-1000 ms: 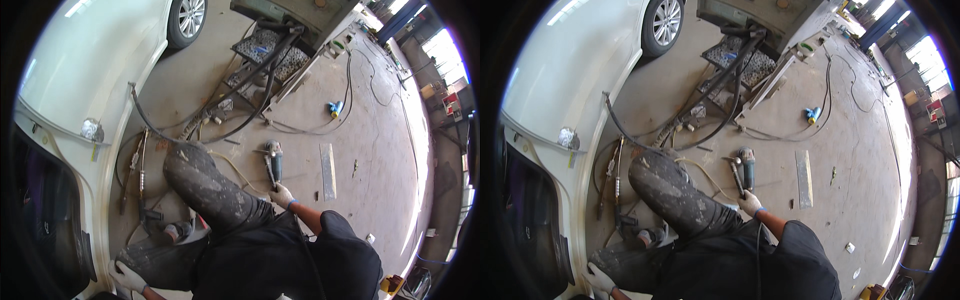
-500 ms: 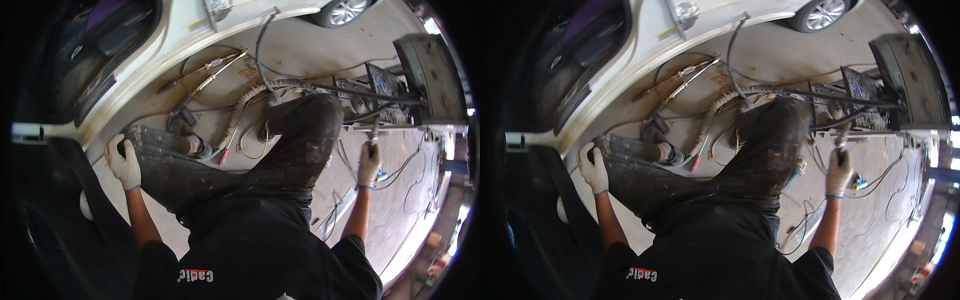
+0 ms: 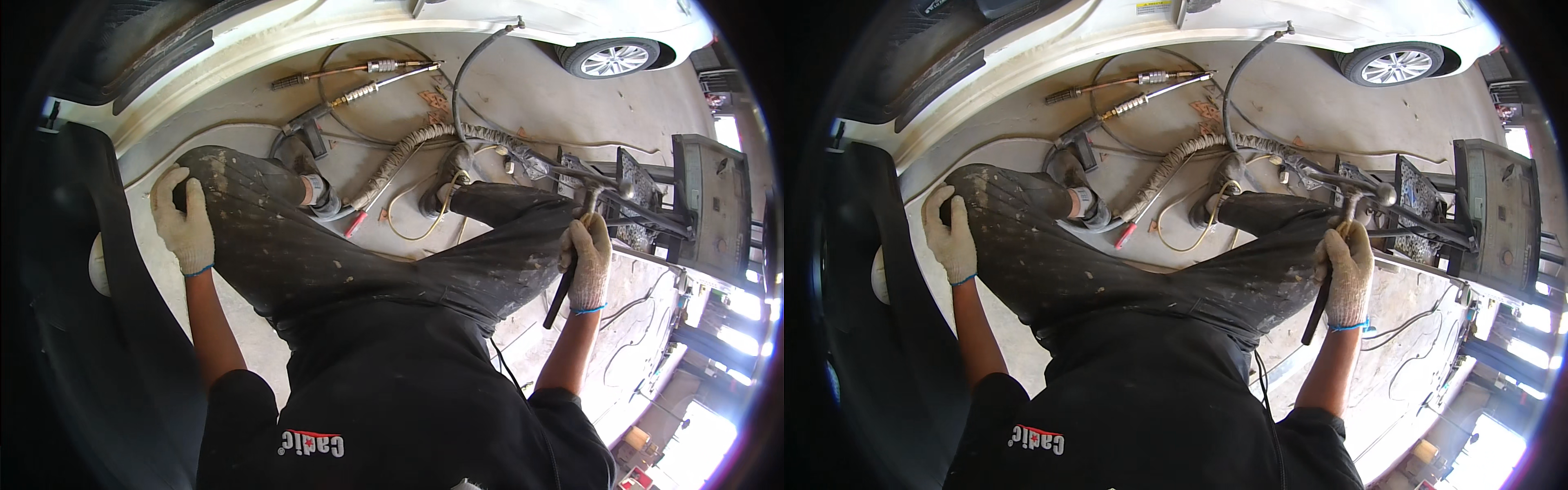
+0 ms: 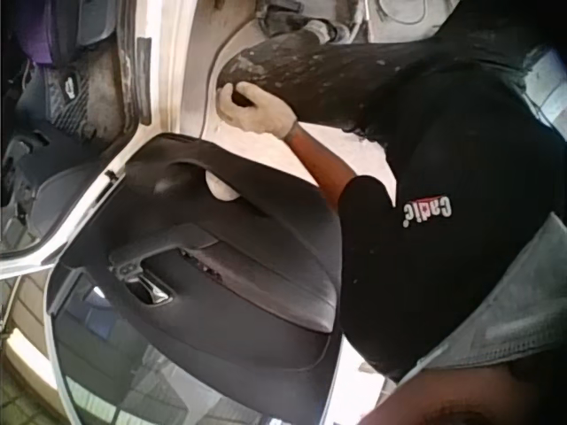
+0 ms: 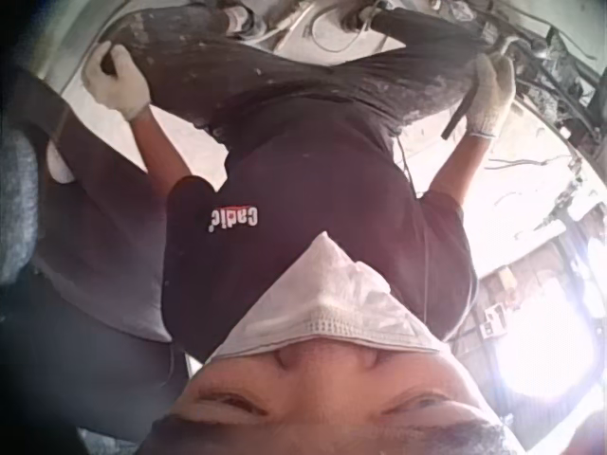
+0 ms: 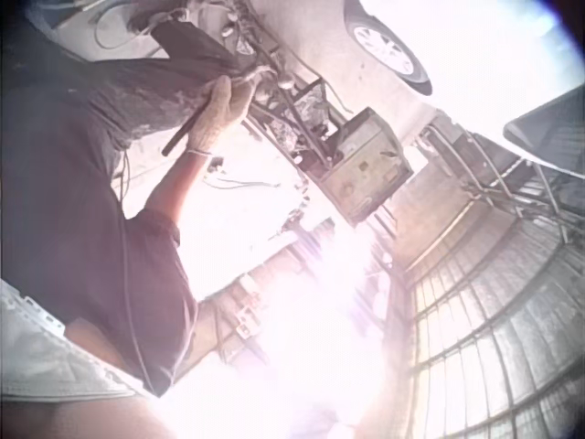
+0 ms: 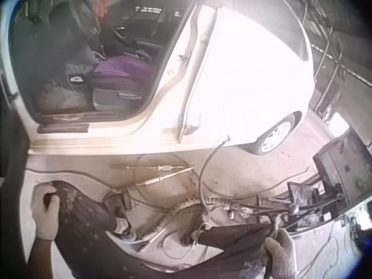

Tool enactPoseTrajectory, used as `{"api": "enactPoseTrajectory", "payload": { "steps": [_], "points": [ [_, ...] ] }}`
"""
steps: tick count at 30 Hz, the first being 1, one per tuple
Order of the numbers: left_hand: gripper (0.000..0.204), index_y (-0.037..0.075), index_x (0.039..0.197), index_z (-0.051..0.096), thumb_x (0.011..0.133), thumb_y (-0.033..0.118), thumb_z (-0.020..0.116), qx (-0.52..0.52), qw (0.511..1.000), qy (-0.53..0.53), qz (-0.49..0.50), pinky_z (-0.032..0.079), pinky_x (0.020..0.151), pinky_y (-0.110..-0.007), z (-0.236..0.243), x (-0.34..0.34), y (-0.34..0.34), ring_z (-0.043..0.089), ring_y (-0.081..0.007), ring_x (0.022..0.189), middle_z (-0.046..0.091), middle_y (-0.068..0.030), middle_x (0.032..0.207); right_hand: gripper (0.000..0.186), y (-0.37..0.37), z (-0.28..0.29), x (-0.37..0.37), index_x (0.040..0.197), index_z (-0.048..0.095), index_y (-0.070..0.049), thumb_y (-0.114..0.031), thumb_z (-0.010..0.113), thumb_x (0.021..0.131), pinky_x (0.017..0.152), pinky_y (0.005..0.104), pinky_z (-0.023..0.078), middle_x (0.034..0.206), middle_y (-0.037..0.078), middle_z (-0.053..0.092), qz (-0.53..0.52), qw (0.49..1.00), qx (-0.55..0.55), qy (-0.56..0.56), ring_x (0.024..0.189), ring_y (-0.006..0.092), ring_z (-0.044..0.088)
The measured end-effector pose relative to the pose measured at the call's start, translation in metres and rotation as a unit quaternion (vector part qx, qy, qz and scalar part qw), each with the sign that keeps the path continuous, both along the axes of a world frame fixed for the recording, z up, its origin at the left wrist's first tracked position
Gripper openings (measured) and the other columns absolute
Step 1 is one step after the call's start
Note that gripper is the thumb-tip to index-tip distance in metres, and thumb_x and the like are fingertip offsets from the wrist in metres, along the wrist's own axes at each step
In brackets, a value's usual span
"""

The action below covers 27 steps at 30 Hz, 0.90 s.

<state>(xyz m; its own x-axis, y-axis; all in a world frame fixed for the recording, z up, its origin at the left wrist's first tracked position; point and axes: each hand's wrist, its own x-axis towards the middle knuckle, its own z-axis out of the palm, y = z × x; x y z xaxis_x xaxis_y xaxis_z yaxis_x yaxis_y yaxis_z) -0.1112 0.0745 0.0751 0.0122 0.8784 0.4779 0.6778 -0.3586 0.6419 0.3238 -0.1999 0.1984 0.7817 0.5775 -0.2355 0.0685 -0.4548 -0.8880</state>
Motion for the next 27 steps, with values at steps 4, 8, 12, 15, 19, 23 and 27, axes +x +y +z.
{"api": "enactPoseTrajectory", "payload": {
  "steps": [4,8,12,15,19,23,27],
  "points": [
    [0.019,0.003,0.106,0.065,0.086,0.003,0.064,-0.009,1.0,0.015,0.011,0.044,0.099,-0.037,-0.003,-0.002,0.004,0.058,-0.0268,0.11,0.063,-0.0131,0.114,0.01,-0.013,-0.008,0.01,0.096,0.051,-0.011,-0.021,0.055,0.098,0.044,0.0166,0.03,0.07,-0.004,0.048,-0.073,0.997,0.021,0.01,0.05,0.0022,0.04],
    [0.019,0.002,0.105,0.064,0.087,0.0,0.064,0.031,0.999,-0.037,-0.009,0.045,0.097,-0.034,-0.016,-0.031,-0.001,0.06,-0.0227,0.105,0.064,-0.0106,0.109,0.012,-0.027,-0.023,0.022,0.093,0.054,-0.013,-0.024,0.057,0.098,0.045,0.0154,0.029,0.072,-0.006,0.043,-0.066,0.997,-0.008,0.049,0.054,0.0011,0.037],
    [0.014,0.002,0.106,0.065,0.092,0.004,0.063,-0.087,0.958,-0.25,0.11,0.048,0.088,-0.027,-0.084,-0.079,-0.039,0.058,-0.013,0.097,0.064,-0.0051,0.105,0.016,-0.057,-0.057,0.059,0.104,0.061,-0.009,-0.024,0.059,0.098,0.042,0.0155,0.026,0.07,-0.006,0.045,-0.111,0.988,0.036,0.098,0.051,0.0004,0.035],
    [0.015,0.0,0.103,0.066,0.09,0.005,0.061,-0.224,0.882,-0.307,0.28,0.049,0.082,-0.027,-0.201,-0.148,-0.106,0.058,-0.0122,0.091,0.065,-0.0058,0.099,0.012,-0.056,-0.06,0.077,0.093,0.059,-0.011,-0.022,0.064,0.095,0.038,0.016,0.026,0.069,-0.007,0.047,-0.179,0.977,0.031,0.111,0.048,0.0006,0.033],
    [0.029,0.003,0.108,0.059,0.082,0.014,0.068,-0.341,0.828,-0.188,0.403,0.051,0.082,-0.035,-0.343,-0.196,-0.261,0.059,-0.0205,0.091,0.065,-0.0118,0.097,0.025,-0.051,-0.061,0.099,0.076,0.051,-0.014,-0.024,0.063,0.096,0.033,0.0183,0.027,0.062,-0.007,0.041,-0.172,0.969,0.019,0.177,0.043,0.0023,0.03],
    [0.055,0.003,0.12,0.057,0.074,0.024,0.078,-0.701,0.609,-0.004,0.371,0.053,0.084,-0.044,-0.396,-0.262,-0.397,0.065,-0.0297,0.088,0.066,-0.0214,0.11,0.025,-0.048,-0.085,0.104,0.076,0.05,-0.015,-0.024,0.062,0.096,0.033,0.0183,0.027,0.063,-0.007,0.042,-0.159,0.961,0.008,0.224,0.043,0.0025,0.03],
    [0.062,0.009,0.137,0.053,0.083,0.037,0.064,-0.717,0.657,-0.152,0.174,0.047,0.096,-0.041,-0.421,-0.158,-0.416,0.061,-0.0286,0.112,0.063,-0.0197,0.124,0.02,-0.029,-0.048,0.086,0.081,0.051,-0.015,-0.022,0.062,0.097,0.033,0.0178,0.027,0.064,-0.007,0.044,-0.139,0.979,0.017,0.147,0.043,0.0021,0.032]
  ]
}}
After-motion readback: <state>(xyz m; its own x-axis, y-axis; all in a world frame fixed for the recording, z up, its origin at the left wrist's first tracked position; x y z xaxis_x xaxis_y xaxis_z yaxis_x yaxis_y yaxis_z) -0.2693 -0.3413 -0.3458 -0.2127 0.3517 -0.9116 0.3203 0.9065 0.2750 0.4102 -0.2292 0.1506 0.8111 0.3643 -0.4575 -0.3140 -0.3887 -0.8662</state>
